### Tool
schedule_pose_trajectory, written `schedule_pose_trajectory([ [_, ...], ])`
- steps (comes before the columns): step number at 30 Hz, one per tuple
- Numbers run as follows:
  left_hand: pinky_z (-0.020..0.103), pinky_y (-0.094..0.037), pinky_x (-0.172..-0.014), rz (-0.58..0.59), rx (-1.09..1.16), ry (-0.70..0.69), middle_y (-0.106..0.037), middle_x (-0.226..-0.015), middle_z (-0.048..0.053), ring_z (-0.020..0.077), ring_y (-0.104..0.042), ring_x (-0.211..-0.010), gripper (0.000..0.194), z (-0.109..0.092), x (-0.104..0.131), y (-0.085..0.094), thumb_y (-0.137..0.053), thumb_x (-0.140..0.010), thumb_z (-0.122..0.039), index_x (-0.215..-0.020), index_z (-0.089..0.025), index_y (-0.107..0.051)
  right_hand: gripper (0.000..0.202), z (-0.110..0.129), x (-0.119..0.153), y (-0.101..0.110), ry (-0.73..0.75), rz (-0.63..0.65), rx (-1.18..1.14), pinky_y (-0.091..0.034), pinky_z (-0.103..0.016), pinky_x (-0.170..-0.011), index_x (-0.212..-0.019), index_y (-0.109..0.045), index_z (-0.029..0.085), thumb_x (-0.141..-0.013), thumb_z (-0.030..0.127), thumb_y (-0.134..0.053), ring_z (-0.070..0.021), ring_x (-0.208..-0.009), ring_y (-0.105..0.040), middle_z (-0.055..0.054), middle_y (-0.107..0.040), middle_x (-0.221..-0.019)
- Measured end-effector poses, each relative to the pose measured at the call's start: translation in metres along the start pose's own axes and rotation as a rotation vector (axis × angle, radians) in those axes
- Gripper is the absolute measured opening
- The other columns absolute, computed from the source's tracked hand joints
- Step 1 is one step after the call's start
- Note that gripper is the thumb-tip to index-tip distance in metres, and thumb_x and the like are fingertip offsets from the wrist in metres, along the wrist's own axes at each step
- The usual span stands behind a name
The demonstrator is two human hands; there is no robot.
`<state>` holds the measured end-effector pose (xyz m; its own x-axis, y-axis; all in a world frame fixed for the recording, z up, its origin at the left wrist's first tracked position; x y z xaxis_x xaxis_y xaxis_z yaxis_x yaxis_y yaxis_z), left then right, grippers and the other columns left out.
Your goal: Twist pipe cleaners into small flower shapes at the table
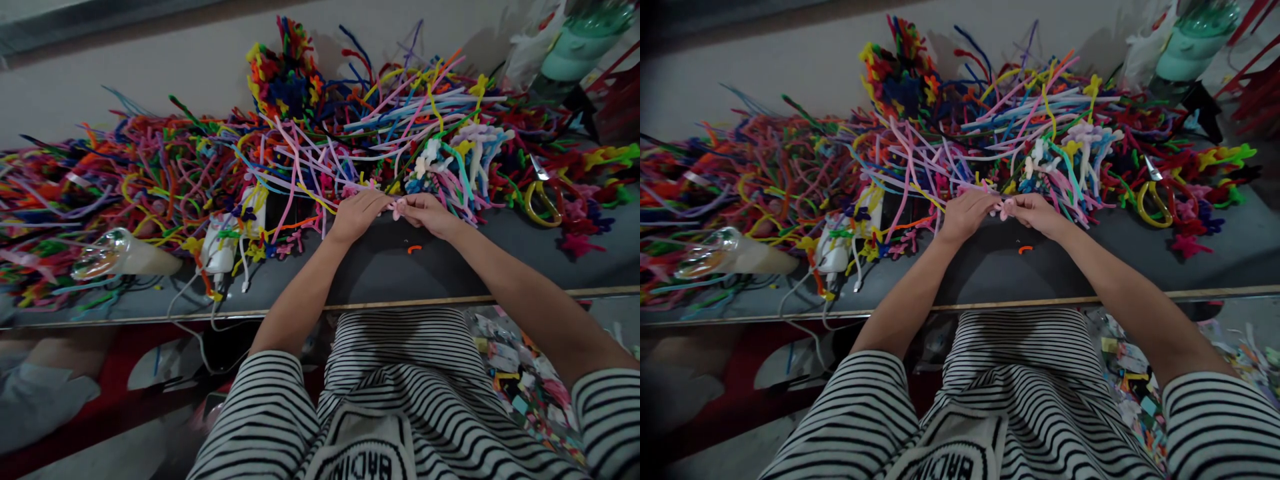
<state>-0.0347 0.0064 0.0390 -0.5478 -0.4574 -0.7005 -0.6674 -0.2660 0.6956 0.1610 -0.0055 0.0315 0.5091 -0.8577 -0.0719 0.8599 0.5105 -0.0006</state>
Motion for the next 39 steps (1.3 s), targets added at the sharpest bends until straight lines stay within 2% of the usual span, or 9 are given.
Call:
schedule_pose_trajectory([
  [12,0.032,-0.056,-0.088,0.106,-0.074,-0.044,-0.079,-0.11,0.01,0.0199,-0.074,-0.111,0.034,-0.006,0.0,0.008,-0.042,-0.11,-0.034,-0.115,-0.021,-0.072,0.057,0.006,0.003,-0.003,0.019,-0.01,0.045,-0.009,-0.027,-0.046,-0.078,-0.07,0.017,-0.082,0.074,-0.074,-0.0061,-0.044,-0.018,0.01,-0.03,-0.047],
  [18,0.034,-0.054,-0.084,0.165,-0.086,-0.011,-0.077,-0.101,0.012,0.0219,-0.073,-0.103,0.033,-0.016,-0.004,0.01,-0.044,-0.108,-0.035,-0.106,-0.018,-0.072,0.054,0.006,0.0,0.002,0.131,-0.105,0.228,-0.039,-0.027,-0.058,-0.079,-0.072,0.019,-0.081,0.073,-0.074,-0.0129,-0.06,-0.052,-0.003,-0.066,-0.07],
  [21,0.035,-0.054,-0.084,0.095,0.003,0.155,-0.075,-0.092,0.011,0.0219,-0.071,-0.094,0.033,-0.02,-0.009,0.003,-0.05,-0.105,-0.04,-0.094,-0.017,-0.072,0.049,0.008,0.003,0.004,0.213,-0.243,0.451,-0.04,-0.029,-0.062,-0.081,-0.072,0.018,-0.09,0.066,-0.067,-0.0153,-0.064,-0.055,-0.004,-0.068,-0.073],
  [23,0.033,-0.053,-0.078,0.027,0.174,0.375,-0.072,-0.08,0.007,0.018,-0.066,-0.08,0.035,-0.017,-0.011,-0.006,-0.055,-0.101,-0.044,-0.085,-0.017,-0.07,0.044,0.011,0.007,0.003,0.28,-0.349,0.647,-0.038,-0.031,-0.063,-0.081,-0.07,0.018,-0.096,0.058,-0.062,-0.016,-0.062,-0.054,-0.003,-0.064,-0.068],
  [26,0.025,-0.045,-0.057,0.053,0.565,0.731,-0.061,-0.062,0.0,0.0115,-0.054,-0.057,0.037,-0.007,-0.007,-0.026,-0.059,-0.098,-0.046,-0.077,-0.018,-0.069,0.036,0.013,0.01,-0.002,0.332,-0.442,0.835,-0.037,-0.031,-0.065,-0.083,-0.069,0.018,-0.098,0.05,-0.059,-0.0174,-0.063,-0.055,-0.003,-0.06,-0.065],
  [28,0.023,-0.04,-0.051,0.08,0.696,0.832,-0.06,-0.061,0.0,0.0106,-0.053,-0.053,0.033,-0.002,-0.004,-0.033,-0.062,-0.097,-0.043,-0.076,-0.018,-0.069,0.034,0.012,0.01,-0.003,0.323,-0.464,0.846,-0.037,-0.031,-0.064,-0.083,-0.069,0.018,-0.097,0.048,-0.06,-0.0167,-0.061,-0.054,-0.002,-0.058,-0.063],
  [30,0.025,-0.045,-0.055,0.049,0.629,0.764,-0.068,-0.07,0.003,0.0123,-0.059,-0.059,0.028,0.001,-0.002,-0.029,-0.062,-0.097,-0.04,-0.083,-0.018,-0.073,0.035,0.009,0.007,0.001,0.281,-0.467,0.781,-0.037,-0.031,-0.063,-0.082,-0.069,0.018,-0.095,0.05,-0.064,-0.0154,-0.058,-0.051,0.0,-0.055,-0.059],
  [34,0.035,-0.057,-0.09,0.037,0.159,0.29,-0.079,-0.111,0.011,0.0216,-0.072,-0.103,0.028,-0.003,-0.004,-0.008,-0.054,-0.102,-0.034,-0.113,-0.018,-0.075,0.046,-0.002,-0.002,0.013,0.168,-0.392,0.509,-0.043,-0.03,-0.063,-0.076,-0.073,0.018,-0.089,0.062,-0.072,-0.0164,-0.063,-0.056,-0.003,-0.062,-0.062],
  [39,0.033,-0.054,-0.085,0.122,-0.16,-0.003,-0.079,-0.111,0.011,0.0222,-0.073,-0.106,0.03,-0.002,-0.004,0.0,-0.049,-0.107,-0.034,-0.115,-0.019,-0.073,0.048,-0.005,-0.007,0.013,0.059,-0.291,0.291,-0.04,-0.028,-0.056,-0.074,-0.076,0.018,-0.081,0.065,-0.079,-0.0142,-0.061,-0.054,-0.005,-0.068,-0.067],
])
Point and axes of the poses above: each hand's wrist, its own x-axis away from the middle knuckle, its own y-axis out of the back of the hand, z = x × y, the point moved 3 cm from there along -x, towards the middle knuckle
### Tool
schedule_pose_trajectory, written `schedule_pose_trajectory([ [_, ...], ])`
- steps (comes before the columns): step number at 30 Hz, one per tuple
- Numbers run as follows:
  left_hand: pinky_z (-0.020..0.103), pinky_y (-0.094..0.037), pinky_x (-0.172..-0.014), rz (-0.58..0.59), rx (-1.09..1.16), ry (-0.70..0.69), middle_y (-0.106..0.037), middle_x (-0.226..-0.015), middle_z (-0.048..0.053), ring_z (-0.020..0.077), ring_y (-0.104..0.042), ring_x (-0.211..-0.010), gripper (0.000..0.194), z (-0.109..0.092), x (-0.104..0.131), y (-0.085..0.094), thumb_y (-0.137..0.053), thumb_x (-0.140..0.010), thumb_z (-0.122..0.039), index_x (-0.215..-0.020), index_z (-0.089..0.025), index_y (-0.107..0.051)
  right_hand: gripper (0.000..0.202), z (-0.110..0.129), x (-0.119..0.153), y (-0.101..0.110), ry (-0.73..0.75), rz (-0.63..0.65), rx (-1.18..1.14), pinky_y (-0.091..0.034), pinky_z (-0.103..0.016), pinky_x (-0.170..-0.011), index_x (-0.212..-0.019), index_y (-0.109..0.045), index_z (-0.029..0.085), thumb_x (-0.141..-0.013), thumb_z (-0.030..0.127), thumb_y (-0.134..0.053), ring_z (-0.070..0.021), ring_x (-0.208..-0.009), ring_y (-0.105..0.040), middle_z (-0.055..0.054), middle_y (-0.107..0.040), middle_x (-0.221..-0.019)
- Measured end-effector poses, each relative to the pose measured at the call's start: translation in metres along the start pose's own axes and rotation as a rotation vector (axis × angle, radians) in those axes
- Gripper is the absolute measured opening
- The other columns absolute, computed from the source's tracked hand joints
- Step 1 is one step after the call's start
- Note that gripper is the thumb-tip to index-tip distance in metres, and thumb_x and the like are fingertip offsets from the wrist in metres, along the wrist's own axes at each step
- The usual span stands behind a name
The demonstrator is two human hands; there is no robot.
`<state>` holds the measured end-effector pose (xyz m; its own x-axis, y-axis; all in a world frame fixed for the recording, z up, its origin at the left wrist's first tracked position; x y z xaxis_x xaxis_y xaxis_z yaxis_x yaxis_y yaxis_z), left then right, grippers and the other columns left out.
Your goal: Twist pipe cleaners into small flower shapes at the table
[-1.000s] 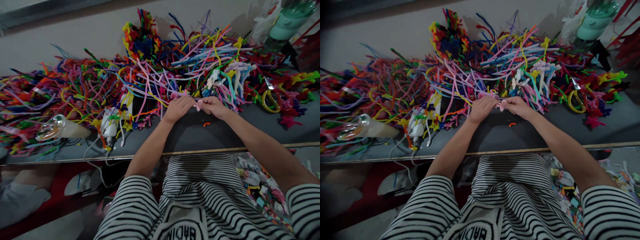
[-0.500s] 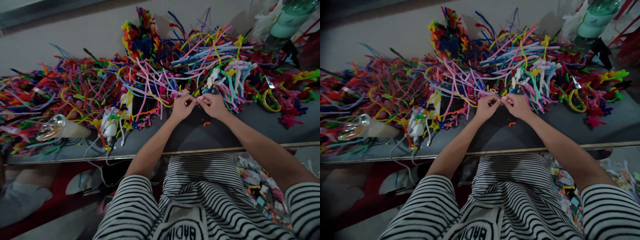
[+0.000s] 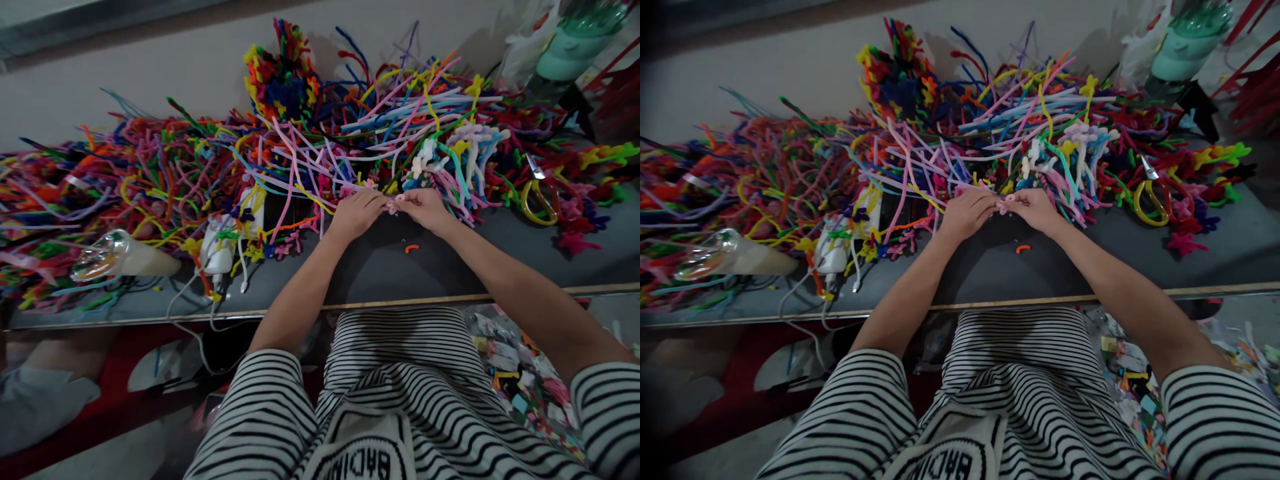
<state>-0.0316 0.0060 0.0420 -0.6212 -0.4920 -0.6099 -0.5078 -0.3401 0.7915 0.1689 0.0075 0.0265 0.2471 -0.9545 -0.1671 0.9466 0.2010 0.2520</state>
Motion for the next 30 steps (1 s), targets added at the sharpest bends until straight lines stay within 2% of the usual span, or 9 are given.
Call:
schedule_pose_trajectory([
  [4,0.031,-0.052,-0.079,-0.001,-0.022,-0.04,-0.078,-0.104,0.01,0.0207,-0.072,-0.101,0.027,-0.004,-0.001,0.002,-0.049,-0.107,-0.031,-0.107,-0.019,-0.072,0.048,0.009,0.005,-0.004,-0.044,0.081,-0.021,-0.031,-0.027,-0.051,-0.076,-0.077,0.017,-0.082,0.064,-0.079,-0.0112,-0.054,-0.044,0.0,-0.056,-0.054],
  [7,0.033,-0.052,-0.081,-0.053,0.09,0.022,-0.077,-0.096,0.01,0.0214,-0.071,-0.096,0.027,-0.011,-0.003,0.004,-0.051,-0.105,-0.034,-0.098,-0.018,-0.073,0.049,0.014,0.008,-0.004,0.035,0.096,0.051,-0.031,-0.028,-0.053,-0.078,-0.077,0.017,-0.085,0.066,-0.075,-0.012,-0.055,-0.045,0.001,-0.053,-0.054],
  [10,0.032,-0.052,-0.079,-0.115,0.356,0.262,-0.074,-0.083,0.007,0.0176,-0.067,-0.081,0.03,-0.013,-0.006,-0.001,-0.056,-0.101,-0.037,-0.083,-0.018,-0.071,0.046,0.02,0.012,-0.004,0.225,-0.02,0.234,-0.031,-0.029,-0.056,-0.08,-0.075,0.017,-0.091,0.062,-0.068,-0.0122,-0.054,-0.043,0.002,-0.05,-0.055],
  [12,0.027,-0.048,-0.065,-0.11,0.634,0.517,-0.072,-0.076,0.004,0.0133,-0.061,-0.067,0.028,-0.01,-0.006,-0.012,-0.062,-0.097,-0.038,-0.08,-0.018,-0.07,0.044,0.025,0.016,-0.005,0.345,-0.12,0.364,-0.032,-0.029,-0.058,-0.08,-0.074,0.017,-0.095,0.056,-0.062,-0.0123,-0.054,-0.043,0.002,-0.048,-0.055],
  [14,0.023,-0.041,-0.053,-0.092,0.897,0.731,-0.067,-0.068,0.001,0.0103,-0.053,-0.056,0.027,-0.007,-0.005,-0.023,-0.067,-0.093,-0.039,-0.077,-0.018,-0.07,0.043,0.029,0.02,-0.007,0.399,-0.177,0.45,-0.034,-0.03,-0.06,-0.079,-0.072,0.016,-0.097,0.053,-0.059,-0.0127,-0.054,-0.044,0.002,-0.046,-0.054],
  [16,0.022,-0.038,-0.05,-0.08,1.068,0.825,-0.065,-0.066,0.0,0.0088,-0.05,-0.054,0.027,-0.005,-0.004,-0.029,-0.072,-0.09,-0.042,-0.076,-0.018,-0.071,0.043,0.03,0.021,-0.007,0.39,-0.189,0.457,-0.035,-0.03,-0.061,-0.079,-0.071,0.017,-0.098,0.053,-0.058,-0.0129,-0.054,-0.044,0.002,-0.044,-0.053],
  [20,0.022,-0.045,-0.059,-0.114,1.129,0.709,-0.072,-0.076,0.002,0.0088,-0.058,-0.064,0.036,-0.003,-0.006,-0.024,-0.081,-0.083,-0.054,-0.082,-0.018,-0.076,0.046,0.025,0.018,-0.003,0.275,-0.118,0.302,-0.031,-0.029,-0.056,-0.083,-0.076,0.017,-0.094,0.06,-0.064,-0.0117,-0.052,-0.038,0.003,-0.045,-0.052],
  [24,0.025,-0.052,-0.069,-0.112,1.109,0.628,-0.074,-0.08,0.003,0.0107,-0.063,-0.07,0.047,-0.002,-0.006,-0.024,-0.078,-0.082,-0.065,-0.083,-0.018,-0.077,0.047,0.015,0.013,0.0,0.142,-0.07,0.109,-0.036,-0.027,-0.055,-0.083,-0.08,0.018,-0.084,0.065,-0.074,-0.0125,-0.057,-0.048,-0.001,-0.063,-0.06],
  [30,0.027,-0.056,-0.071,-0.083,0.986,0.621,-0.079,-0.088,0.006,0.0129,-0.068,-0.073,0.04,0.001,-0.001,-0.035,-0.071,-0.092,-0.056,-0.094,-0.017,-0.079,0.046,0.008,0.008,-0.002,0.023,-0.097,-0.121,-0.046,-0.027,-0.06,-0.076,-0.08,0.02,-0.072,0.065,-0.085,-0.0157,-0.068,-0.063,-0.005,-0.075,-0.075],
])
Point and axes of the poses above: each hand's wrist, its own x-axis away from the middle knuckle, its own y-axis out of the back of the hand, z = x × y, the point moved 3 cm from there along -x, towards the middle knuckle
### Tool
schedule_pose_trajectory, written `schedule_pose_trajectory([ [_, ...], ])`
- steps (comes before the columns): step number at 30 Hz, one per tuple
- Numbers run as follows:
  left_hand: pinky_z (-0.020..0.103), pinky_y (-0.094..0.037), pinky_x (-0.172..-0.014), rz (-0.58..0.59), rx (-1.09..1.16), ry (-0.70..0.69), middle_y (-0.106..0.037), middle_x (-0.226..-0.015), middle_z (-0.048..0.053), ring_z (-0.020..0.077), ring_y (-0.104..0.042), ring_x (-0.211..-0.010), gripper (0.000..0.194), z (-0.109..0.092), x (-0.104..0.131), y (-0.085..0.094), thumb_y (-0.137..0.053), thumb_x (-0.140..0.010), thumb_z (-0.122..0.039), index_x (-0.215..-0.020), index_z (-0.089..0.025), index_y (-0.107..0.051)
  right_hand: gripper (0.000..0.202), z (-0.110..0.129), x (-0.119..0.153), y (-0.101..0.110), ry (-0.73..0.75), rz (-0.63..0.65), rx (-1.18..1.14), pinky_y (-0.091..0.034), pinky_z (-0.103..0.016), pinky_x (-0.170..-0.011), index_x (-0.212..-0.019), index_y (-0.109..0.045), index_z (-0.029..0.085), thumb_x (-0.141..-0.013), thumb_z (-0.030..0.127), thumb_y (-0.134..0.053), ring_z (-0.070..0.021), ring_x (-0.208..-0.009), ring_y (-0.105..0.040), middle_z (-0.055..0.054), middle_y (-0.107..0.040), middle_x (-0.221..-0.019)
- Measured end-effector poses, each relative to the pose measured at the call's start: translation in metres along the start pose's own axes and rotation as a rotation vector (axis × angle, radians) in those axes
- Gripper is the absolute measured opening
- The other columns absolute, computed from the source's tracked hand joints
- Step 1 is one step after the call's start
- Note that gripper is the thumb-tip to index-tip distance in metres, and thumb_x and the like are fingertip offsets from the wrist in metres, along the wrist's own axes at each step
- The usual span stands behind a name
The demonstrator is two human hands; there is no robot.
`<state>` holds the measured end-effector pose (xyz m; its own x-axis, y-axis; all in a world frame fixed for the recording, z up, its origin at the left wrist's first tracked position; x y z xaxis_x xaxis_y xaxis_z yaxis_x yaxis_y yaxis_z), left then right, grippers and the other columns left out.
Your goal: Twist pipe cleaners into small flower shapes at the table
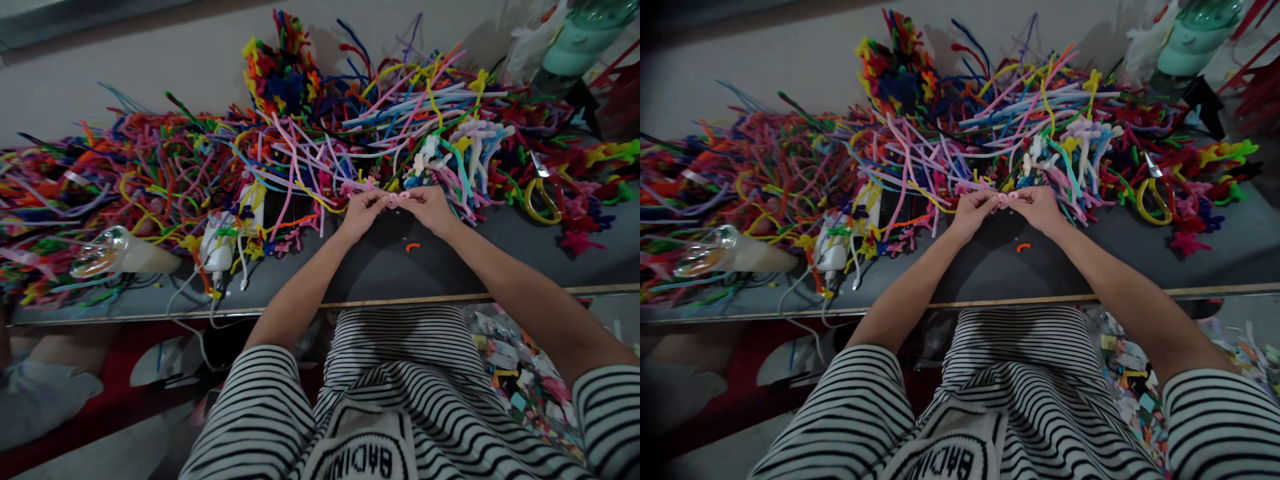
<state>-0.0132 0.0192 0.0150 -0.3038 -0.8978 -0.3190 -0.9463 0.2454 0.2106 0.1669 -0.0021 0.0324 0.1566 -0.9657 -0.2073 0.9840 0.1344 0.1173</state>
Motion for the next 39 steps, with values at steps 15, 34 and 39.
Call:
schedule_pose_trajectory([
  [15,0.035,-0.06,-0.098,-0.055,-0.511,-0.502,-0.083,-0.106,0.007,0.019,-0.077,-0.103,0.021,-0.017,0.007,0.014,-0.064,-0.102,-0.032,-0.11,-0.023,-0.081,0.04,-0.002,0.0,-0.004,-0.289,0.079,-0.24,-0.008,-0.026,-0.042,-0.075,-0.074,0.016,-0.063,0.049,-0.093,-0.0041,-0.04,-0.018,0.01,-0.032,-0.043],
  [34,0.035,-0.061,-0.095,-0.131,-0.416,-0.36,-0.083,-0.1,0.007,0.0189,-0.078,-0.098,0.019,-0.023,0.008,0.01,-0.065,-0.098,-0.028,-0.098,-0.021,-0.083,0.044,0.009,0.003,-0.005,-0.156,0.057,-0.049,-0.023,-0.028,-0.045,-0.071,-0.077,0.017,-0.07,0.06,-0.087,-0.008,-0.047,-0.033,0.005,-0.042,-0.045],
  [39,0.028,-0.059,-0.074,-0.077,-0.148,-0.123,-0.081,-0.089,0.006,0.0144,-0.073,-0.077,0.04,-0.007,0.0,0.009,-0.066,-0.097,-0.056,-0.097,-0.019,-0.081,0.047,0.01,0.003,-0.004,-0.1,0.03,-0.05,-0.03,-0.027,-0.047,-0.073,-0.079,0.019,-0.071,0.065,-0.086,-0.0108,-0.05,-0.044,0.004,-0.044,-0.046],
])
Point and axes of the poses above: each hand's wrist, its own x-axis away from the middle knuckle, its own y-axis out of the back of the hand, z = x × y, the point moved 3 cm from there along -x, towards the middle knuckle
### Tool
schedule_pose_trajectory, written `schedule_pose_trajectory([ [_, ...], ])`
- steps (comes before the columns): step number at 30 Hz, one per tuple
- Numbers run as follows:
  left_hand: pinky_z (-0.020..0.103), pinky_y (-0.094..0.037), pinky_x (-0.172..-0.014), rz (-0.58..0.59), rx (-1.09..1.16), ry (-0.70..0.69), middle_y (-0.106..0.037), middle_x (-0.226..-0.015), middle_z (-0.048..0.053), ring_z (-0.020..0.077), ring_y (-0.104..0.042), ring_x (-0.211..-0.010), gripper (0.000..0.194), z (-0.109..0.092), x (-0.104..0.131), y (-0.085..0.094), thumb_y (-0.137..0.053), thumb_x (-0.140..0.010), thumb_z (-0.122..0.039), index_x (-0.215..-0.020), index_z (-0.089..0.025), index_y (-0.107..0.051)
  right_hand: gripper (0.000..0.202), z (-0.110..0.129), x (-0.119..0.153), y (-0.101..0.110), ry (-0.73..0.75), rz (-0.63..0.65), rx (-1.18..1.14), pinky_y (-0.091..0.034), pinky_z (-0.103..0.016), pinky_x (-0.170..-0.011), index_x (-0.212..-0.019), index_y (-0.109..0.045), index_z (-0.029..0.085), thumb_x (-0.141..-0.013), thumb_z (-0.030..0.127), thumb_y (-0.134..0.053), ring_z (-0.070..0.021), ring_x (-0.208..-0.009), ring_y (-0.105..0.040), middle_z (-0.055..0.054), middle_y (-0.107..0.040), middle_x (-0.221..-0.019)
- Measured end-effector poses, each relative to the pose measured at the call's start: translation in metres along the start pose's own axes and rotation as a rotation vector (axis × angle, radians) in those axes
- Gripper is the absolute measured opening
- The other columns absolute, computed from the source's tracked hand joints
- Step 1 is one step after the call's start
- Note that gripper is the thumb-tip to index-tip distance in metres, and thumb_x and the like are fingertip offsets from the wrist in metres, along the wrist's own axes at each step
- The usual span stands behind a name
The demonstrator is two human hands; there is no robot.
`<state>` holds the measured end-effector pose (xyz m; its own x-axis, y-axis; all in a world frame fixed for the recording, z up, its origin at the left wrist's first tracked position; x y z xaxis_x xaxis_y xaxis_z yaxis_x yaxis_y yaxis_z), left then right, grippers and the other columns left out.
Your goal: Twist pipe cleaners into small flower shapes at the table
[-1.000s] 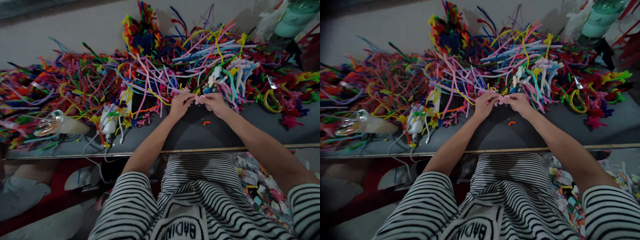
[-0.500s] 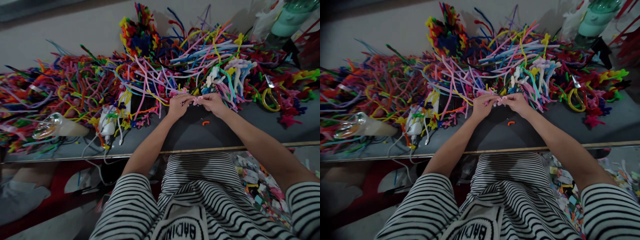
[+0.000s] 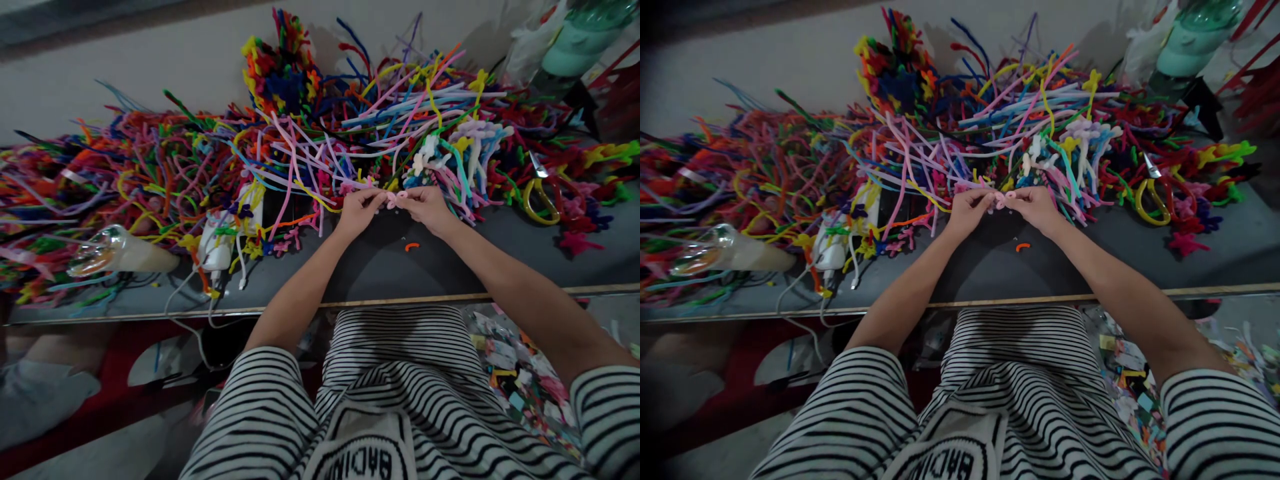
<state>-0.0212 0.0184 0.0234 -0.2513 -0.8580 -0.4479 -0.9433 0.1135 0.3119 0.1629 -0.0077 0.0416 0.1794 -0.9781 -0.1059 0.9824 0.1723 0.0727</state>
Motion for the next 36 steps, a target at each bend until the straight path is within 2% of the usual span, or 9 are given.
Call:
schedule_pose_trajectory([
  [3,0.024,-0.05,-0.057,0.056,0.136,0.126,-0.075,-0.076,0.004,0.0097,-0.061,-0.059,0.056,0.011,-0.002,-0.003,-0.063,-0.091,-0.072,-0.093,-0.018,-0.079,0.05,-0.001,0.0,0.0,0.012,0.017,-0.005,-0.032,-0.027,-0.049,-0.074,-0.08,0.018,-0.069,0.067,-0.087,-0.0115,-0.053,-0.047,0.003,-0.046,-0.047],
  [10,0.022,-0.045,-0.054,0.15,0.279,0.229,-0.073,-0.076,0.003,0.0083,-0.058,-0.06,0.06,0.014,0.0,-0.008,-0.069,-0.082,-0.078,-0.087,-0.019,-0.076,0.054,-0.005,-0.001,0.001,0.051,0.04,0.041,-0.029,-0.027,-0.05,-0.081,-0.082,0.017,-0.072,0.07,-0.083,-0.0096,-0.055,-0.043,0.002,-0.056,-0.055],
  [13,0.023,-0.044,-0.054,0.148,0.266,0.219,-0.073,-0.075,0.004,0.0085,-0.058,-0.059,0.058,0.015,0.001,-0.009,-0.068,-0.085,-0.076,-0.088,-0.018,-0.076,0.055,-0.004,0.0,0.001,0.039,0.051,0.034,-0.027,-0.027,-0.05,-0.081,-0.082,0.016,-0.071,0.071,-0.083,-0.0092,-0.054,-0.042,0.002,-0.054,-0.053],
  [16,0.022,-0.047,-0.056,0.139,0.251,0.195,-0.073,-0.075,0.004,0.0091,-0.06,-0.061,0.058,0.016,0.001,-0.009,-0.067,-0.087,-0.075,-0.088,-0.018,-0.076,0.053,-0.006,-0.001,0.001,0.031,0.06,0.023,-0.033,-0.026,-0.052,-0.08,-0.082,0.017,-0.069,0.069,-0.085,-0.0105,-0.058,-0.049,0.0,-0.062,-0.06],
  [20,0.023,-0.05,-0.061,0.149,0.219,0.179,-0.072,-0.076,0.004,0.0112,-0.064,-0.067,0.059,0.018,0.002,-0.011,-0.063,-0.089,-0.075,-0.088,-0.017,-0.074,0.045,-0.01,-0.002,-0.001,0.028,0.106,0.007,-0.044,-0.026,-0.06,-0.081,-0.083,0.019,-0.072,0.063,-0.085,-0.0138,-0.069,-0.06,-0.004,-0.074,-0.075],
  [26,0.025,-0.053,-0.067,0.17,0.201,0.131,-0.07,-0.077,0.004,0.0117,-0.064,-0.07,0.058,0.017,0.003,-0.012,-0.059,-0.093,-0.073,-0.087,-0.017,-0.071,0.036,-0.012,-0.002,-0.003,0.081,0.146,-0.022,-0.053,-0.029,-0.079,-0.074,-0.081,0.021,-0.077,0.056,-0.085,-0.0164,-0.081,-0.069,-0.006,-0.079,-0.086],
  [30,0.023,-0.051,-0.066,0.148,0.247,0.143,-0.069,-0.076,0.003,0.0102,-0.061,-0.068,0.059,0.015,0.002,-0.012,-0.065,-0.087,-0.075,-0.089,-0.016,-0.072,0.04,-0.018,-0.004,-0.001,0.094,0.068,0.037,-0.048,-0.027,-0.066,-0.075,-0.08,0.019,-0.079,0.058,-0.083,-0.0145,-0.07,-0.063,-0.003,-0.071,-0.073],
  [33,0.022,-0.051,-0.067,0.128,0.304,0.166,-0.069,-0.074,0.001,0.0087,-0.059,-0.066,0.061,0.012,0.001,-0.013,-0.071,-0.081,-0.076,-0.087,-0.016,-0.073,0.045,-0.02,-0.005,0.0,0.107,0.037,0.051,-0.037,-0.026,-0.055,-0.076,-0.079,0.018,-0.077,0.062,-0.083,-0.0112,-0.059,-0.05,0.0,-0.061,-0.061],
  [36,0.021,-0.051,-0.066,0.085,0.317,0.178,-0.069,-0.074,0.001,0.0078,-0.058,-0.065,0.055,0.009,0.001,-0.014,-0.074,-0.082,-0.071,-0.085,-0.017,-0.074,0.05,-0.018,-0.005,-0.001,0.113,0.022,0.009,-0.026,-0.026,-0.05,-0.077,-0.079,0.017,-0.075,0.067,-0.083,-0.008,-0.053,-0.036,0.003,-0.053,-0.057],
])
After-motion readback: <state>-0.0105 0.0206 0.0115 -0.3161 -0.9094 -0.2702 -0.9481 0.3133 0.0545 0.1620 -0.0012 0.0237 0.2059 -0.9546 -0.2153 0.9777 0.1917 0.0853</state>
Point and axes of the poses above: each hand's wrist, its own x-axis away from the middle knuckle, its own y-axis out of the back of the hand, z = x × y, the point moved 3 cm from there along -x, towards the middle knuckle
